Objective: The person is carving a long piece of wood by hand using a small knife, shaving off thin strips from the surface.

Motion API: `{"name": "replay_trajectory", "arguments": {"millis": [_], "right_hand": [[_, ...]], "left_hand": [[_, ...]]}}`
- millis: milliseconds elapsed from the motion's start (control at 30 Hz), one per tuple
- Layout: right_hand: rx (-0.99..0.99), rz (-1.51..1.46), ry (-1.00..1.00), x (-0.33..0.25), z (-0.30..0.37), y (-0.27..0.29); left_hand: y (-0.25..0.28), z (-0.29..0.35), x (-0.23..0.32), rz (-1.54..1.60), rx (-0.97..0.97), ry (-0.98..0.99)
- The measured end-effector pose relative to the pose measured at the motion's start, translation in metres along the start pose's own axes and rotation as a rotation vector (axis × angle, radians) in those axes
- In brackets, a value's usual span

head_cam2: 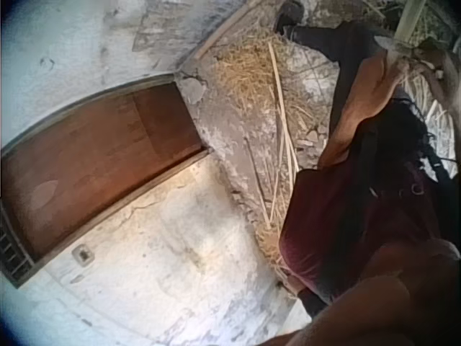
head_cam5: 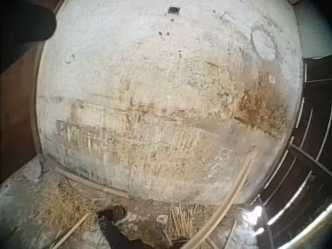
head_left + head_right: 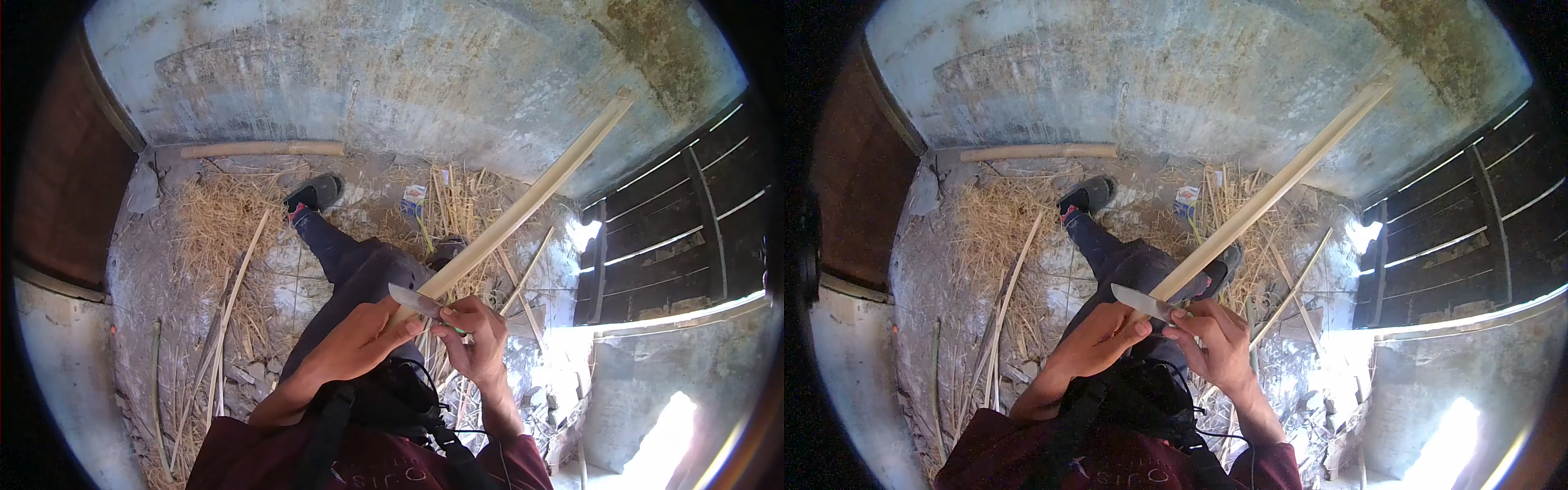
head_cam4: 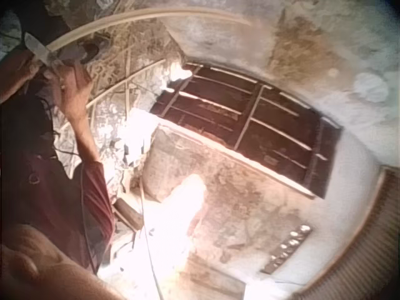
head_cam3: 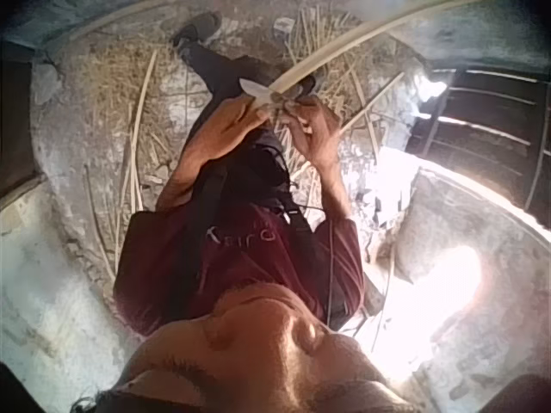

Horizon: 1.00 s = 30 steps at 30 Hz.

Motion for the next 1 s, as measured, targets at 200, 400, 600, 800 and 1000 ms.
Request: {"name": "replay_trajectory", "arguments": {"millis": [200,400,600,800,1000], "right_hand": [[-0.043,-0.017,0.025,-0.002,-0.001,-0.004],[-0.039,-0.062,0.013,-0.001,-0.004,-0.004],[-0.016,-0.087,-0.008,-0.007,-0.009,-0.001],[0.027,-0.082,0.000,-0.016,-0.008,0.004],[0.032,-0.075,-0.012,-0.014,-0.005,0.006]], "left_hand": [[0.002,-0.001,-0.012,0.035,0.013,-0.059],[0.004,0.001,-0.007,0.062,0.046,-0.105],[0.005,0.003,0.002,-0.021,0.080,-0.118],[0.004,0.011,0.018,-0.104,0.175,-0.257],[0.006,0.010,0.020,-0.123,0.191,-0.202]]}}
Point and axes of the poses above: each hand's wrist, its own z-axis away from the middle knuckle, its own y-axis out of the back of the hand, x = y × z, the point moved 10 cm from there along -z, towards the middle knuckle, and after that the axes turned 10 degrees about z, right-handed, at the moved point
